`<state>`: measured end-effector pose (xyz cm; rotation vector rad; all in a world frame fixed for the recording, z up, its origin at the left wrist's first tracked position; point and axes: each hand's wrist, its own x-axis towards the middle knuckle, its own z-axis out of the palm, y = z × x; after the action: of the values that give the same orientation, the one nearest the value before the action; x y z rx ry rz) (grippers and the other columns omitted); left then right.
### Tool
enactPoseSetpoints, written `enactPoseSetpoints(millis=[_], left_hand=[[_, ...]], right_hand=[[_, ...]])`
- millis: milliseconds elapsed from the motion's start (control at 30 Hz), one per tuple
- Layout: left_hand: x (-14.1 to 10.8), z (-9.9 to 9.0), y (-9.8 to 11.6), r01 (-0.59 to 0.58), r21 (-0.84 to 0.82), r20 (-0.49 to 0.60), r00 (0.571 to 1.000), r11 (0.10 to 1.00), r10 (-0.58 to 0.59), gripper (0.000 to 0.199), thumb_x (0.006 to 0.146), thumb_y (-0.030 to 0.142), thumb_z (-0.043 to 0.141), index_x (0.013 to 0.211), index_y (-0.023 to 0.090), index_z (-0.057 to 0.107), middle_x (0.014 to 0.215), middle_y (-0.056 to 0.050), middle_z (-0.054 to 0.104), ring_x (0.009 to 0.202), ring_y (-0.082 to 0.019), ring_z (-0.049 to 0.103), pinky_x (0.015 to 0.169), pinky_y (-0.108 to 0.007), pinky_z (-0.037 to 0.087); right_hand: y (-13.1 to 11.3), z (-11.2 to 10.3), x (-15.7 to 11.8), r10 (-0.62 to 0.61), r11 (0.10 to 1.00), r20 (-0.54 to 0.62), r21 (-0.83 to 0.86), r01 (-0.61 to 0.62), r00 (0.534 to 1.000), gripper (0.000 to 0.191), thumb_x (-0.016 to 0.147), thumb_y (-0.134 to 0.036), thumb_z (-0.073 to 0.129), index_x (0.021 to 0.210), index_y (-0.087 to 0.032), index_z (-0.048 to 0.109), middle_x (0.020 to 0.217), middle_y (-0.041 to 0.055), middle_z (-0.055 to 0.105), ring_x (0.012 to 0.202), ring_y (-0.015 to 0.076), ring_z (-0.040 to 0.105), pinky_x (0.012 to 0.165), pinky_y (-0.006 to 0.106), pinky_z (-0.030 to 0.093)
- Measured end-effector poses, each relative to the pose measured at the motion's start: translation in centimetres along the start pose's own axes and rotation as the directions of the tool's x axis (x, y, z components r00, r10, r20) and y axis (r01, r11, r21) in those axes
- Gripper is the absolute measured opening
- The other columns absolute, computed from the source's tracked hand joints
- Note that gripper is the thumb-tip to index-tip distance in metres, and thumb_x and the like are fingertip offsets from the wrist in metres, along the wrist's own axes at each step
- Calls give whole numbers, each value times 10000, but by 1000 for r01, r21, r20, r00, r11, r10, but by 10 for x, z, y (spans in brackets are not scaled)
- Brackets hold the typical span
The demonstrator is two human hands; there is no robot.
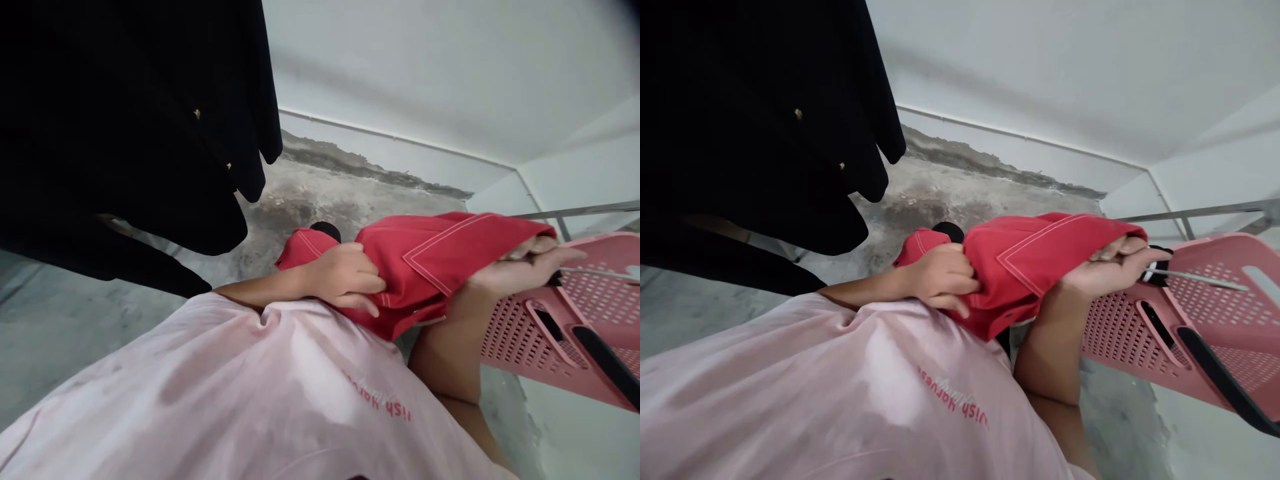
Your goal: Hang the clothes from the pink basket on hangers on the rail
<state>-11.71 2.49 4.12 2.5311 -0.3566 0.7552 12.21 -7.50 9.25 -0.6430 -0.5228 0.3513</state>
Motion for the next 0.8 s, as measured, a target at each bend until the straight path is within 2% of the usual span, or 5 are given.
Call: enactPoseSetpoints(millis=[167, 400, 500, 667, 800], left_hand=[[-3, 13, -16, 534, 246, 154, 802, 808, -577, 464, 939, 414, 551, 1361, 223, 559, 1203, -128, 675, 1009, -243, 658, 813, -329, 435], [-12, 1, -26, 506, 20, -107, 859, 863, -501, 242, 904, 396, 616, 1048, 239, 732, 951, -15, 754, 853, -158, 677, 783, -276, 417], [-14, -10, -37, 582, 21, -352, 765, 813, -539, 202, 919, 361, 592, 870, 218, 726, 816, -4, 717, 773, -149, 638, 803, -303, 411], [-13, -31, -61, 659, -64, -653, 540, 749, -531, 194, 869, 374, 644, 955, 202, 673, 821, -23, 615, 853, -183, 578, 846, -330, 444], [8, -33, -47, 473, -333, -343, 745, 816, -572, 304, 892, 438, 589, 1046, 186, 661, 940, -45, 634, 852, -157, 583, 782, -282, 468]], right_hand=[[-15, 6, -5, -88, 988, -241, 99, 115, 967, 608, 1048, -386, 44, 534, -176, 292, 507, -38, 133, 374, 25, 256, 417, 132, 235], [-51, 13, -14, 173, 553, -246, 825, 113, 954, 593, 986, -444, 371, 468, -186, 246, 478, -27, 158, 383, 24, 108, 453, 163, 84], [-65, 17, -14, 161, 345, -256, 920, 188, 953, 564, 935, -402, 529, 489, -162, 282, 481, -46, 170, 403, 18, 85, 463, 145, 37], [-57, 22, -23, 70, 520, -313, 822, 233, 947, 563, 984, -499, 407, 540, -184, 260, 504, -44, 155, 411, 74, 112, 402, 206, 73], [-25, 25, -35, 62, 876, -231, 479, 58, 971, 579, 1043, -475, 166, 542, -189, 223, 484, -40, 140, 387, 75, 145, 372, 211, 162]])
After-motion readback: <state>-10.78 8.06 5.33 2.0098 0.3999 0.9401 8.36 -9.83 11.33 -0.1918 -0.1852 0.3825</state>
